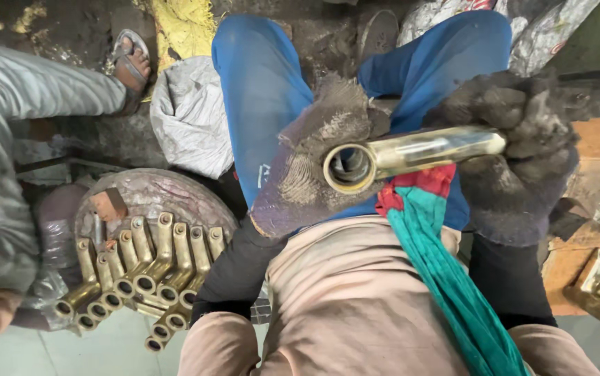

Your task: The person uses an industrial polishing wheel to buff and shine various brass pipe fittings, turning them over to ensure all sides are polished.

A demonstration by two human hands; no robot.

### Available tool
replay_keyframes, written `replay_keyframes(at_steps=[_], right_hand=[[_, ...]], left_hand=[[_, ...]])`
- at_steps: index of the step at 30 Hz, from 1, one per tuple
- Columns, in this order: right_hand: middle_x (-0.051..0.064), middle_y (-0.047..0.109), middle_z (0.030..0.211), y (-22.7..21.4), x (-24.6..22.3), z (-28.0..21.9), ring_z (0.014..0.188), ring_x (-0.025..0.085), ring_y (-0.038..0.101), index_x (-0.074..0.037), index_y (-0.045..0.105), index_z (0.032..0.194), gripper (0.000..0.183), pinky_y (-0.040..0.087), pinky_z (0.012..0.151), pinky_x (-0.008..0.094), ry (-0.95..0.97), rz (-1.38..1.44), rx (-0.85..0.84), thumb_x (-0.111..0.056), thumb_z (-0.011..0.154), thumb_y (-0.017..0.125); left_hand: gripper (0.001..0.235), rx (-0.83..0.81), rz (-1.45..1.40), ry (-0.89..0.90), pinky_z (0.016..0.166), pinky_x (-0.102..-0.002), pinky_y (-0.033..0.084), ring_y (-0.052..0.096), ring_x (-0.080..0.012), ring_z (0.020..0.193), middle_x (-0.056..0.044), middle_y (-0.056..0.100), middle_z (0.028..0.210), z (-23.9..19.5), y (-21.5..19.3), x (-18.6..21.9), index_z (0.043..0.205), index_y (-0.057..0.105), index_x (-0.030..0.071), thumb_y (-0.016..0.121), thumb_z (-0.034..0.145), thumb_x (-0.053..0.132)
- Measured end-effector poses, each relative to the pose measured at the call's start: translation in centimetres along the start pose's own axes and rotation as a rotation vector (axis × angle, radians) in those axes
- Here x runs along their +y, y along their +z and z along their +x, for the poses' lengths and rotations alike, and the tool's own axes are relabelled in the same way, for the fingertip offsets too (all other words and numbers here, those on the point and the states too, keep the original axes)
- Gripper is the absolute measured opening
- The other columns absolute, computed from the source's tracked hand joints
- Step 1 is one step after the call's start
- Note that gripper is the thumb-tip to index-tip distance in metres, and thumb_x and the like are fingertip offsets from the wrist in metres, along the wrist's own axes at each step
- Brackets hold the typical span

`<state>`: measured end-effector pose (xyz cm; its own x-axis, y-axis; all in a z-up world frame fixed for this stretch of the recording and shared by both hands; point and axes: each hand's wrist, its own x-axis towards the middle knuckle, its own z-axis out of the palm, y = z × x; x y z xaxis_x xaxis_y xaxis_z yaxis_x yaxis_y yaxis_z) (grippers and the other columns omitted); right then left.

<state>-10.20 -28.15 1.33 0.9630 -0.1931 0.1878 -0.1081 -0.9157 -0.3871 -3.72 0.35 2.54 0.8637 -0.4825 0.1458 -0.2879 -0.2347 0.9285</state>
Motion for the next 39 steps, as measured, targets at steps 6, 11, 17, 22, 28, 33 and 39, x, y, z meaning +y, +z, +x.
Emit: replay_keyframes(at_steps=[6, 11, 17, 22, 28, 33, 39], right_hand=[[0.011, 0.068, 0.125, -3.0, -3.2, -0.3, 0.117, 0.022, 0.068, -0.003, 0.056, 0.141, 0.051, 0.053, 0.103, 0.032, -0.211, 0.204, 0.078, -0.046, 0.114, 0.058], [0.009, 0.066, 0.117, -2.7, -8.2, 2.3, 0.109, 0.02, 0.067, -0.002, 0.054, 0.134, 0.04, 0.054, 0.097, 0.031, -0.13, 0.785, -0.179, -0.039, 0.117, 0.054], [0.007, 0.064, 0.108, -1.2, -9.0, 3.5, 0.098, 0.018, 0.066, -0.001, 0.051, 0.126, 0.03, 0.055, 0.089, 0.031, -0.111, 0.872, -0.161, -0.03, 0.121, 0.05], [0.01, 0.068, 0.116, 0.8, -9.6, 5.9, 0.106, 0.02, 0.07, 0.003, 0.052, 0.129, 0.024, 0.058, 0.099, 0.034, -0.273, 0.359, -0.099, -0.017, 0.124, 0.041], [0.012, 0.063, 0.127, 2.9, -10.3, 7.1, 0.114, 0.026, 0.064, 0.001, 0.044, 0.148, 0.064, 0.057, 0.099, 0.036, 0.211, 1.271, -0.392, -0.031, 0.097, 0.066], [0.023, 0.058, 0.144, 3.1, -9.6, 7.2, 0.133, 0.04, 0.058, 0.009, 0.04, 0.153, 0.067, 0.048, 0.115, 0.044, -0.607, 0.175, -0.041, -0.009, 0.105, 0.083], [0.023, 0.056, 0.145, 3.5, -9.9, 7.2, 0.135, 0.04, 0.056, 0.007, 0.04, 0.155, 0.069, 0.046, 0.117, 0.044, -0.628, 0.218, -0.044, -0.012, 0.103, 0.081]], left_hand=[[0.061, -0.025, -0.031, 0.025, 0.127, -0.048, 0.037, 0.065, -0.0247, 0.132, -0.009, 0.07, 0.135, -2.1, 0.6, -0.9, 0.132, 0.067, 0.009, 0.092, 0.081, 0.031], [0.065, 0.076, -0.037, 0.001, 0.119, -0.041, 0.051, 0.068, -0.0236, 0.127, -0.01, 0.07, 0.129, -3.1, 0.0, -1.3, 0.128, 0.066, 0.008, 0.095, 0.079, 0.038], [0.072, 0.197, 0.023, 0.027, 0.121, -0.041, 0.052, 0.068, -0.0233, 0.128, -0.012, 0.07, 0.131, -4.6, 0.4, -1.5, 0.135, 0.061, 0.006, 0.098, 0.079, 0.032], [0.086, 0.241, -0.377, -0.159, 0.102, -0.041, 0.055, 0.063, -0.023, 0.116, -0.004, 0.062, 0.123, -5.3, 4.2, -1.6, 0.143, 0.044, 0.008, 0.098, 0.081, 0.032], [0.064, 0.398, 0.002, -0.123, 0.084, -0.036, 0.054, 0.066, -0.0195, 0.1, -0.004, 0.06, 0.115, -6.8, 7.3, -2.9, 0.138, 0.05, 0.006, 0.09, 0.093, 0.027], [0.068, 0.438, 0.178, -0.059, 0.092, -0.04, 0.053, 0.065, -0.0232, 0.109, -0.006, 0.06, 0.123, -7.1, 7.7, -2.8, 0.139, 0.052, 0.007, 0.089, 0.09, 0.036], [0.075, 0.467, 0.314, -0.016, 0.101, -0.045, 0.051, 0.062, -0.0276, 0.12, -0.008, 0.06, 0.132, -7.0, 7.5, -2.4, 0.141, 0.054, 0.008, 0.088, 0.087, 0.046]])
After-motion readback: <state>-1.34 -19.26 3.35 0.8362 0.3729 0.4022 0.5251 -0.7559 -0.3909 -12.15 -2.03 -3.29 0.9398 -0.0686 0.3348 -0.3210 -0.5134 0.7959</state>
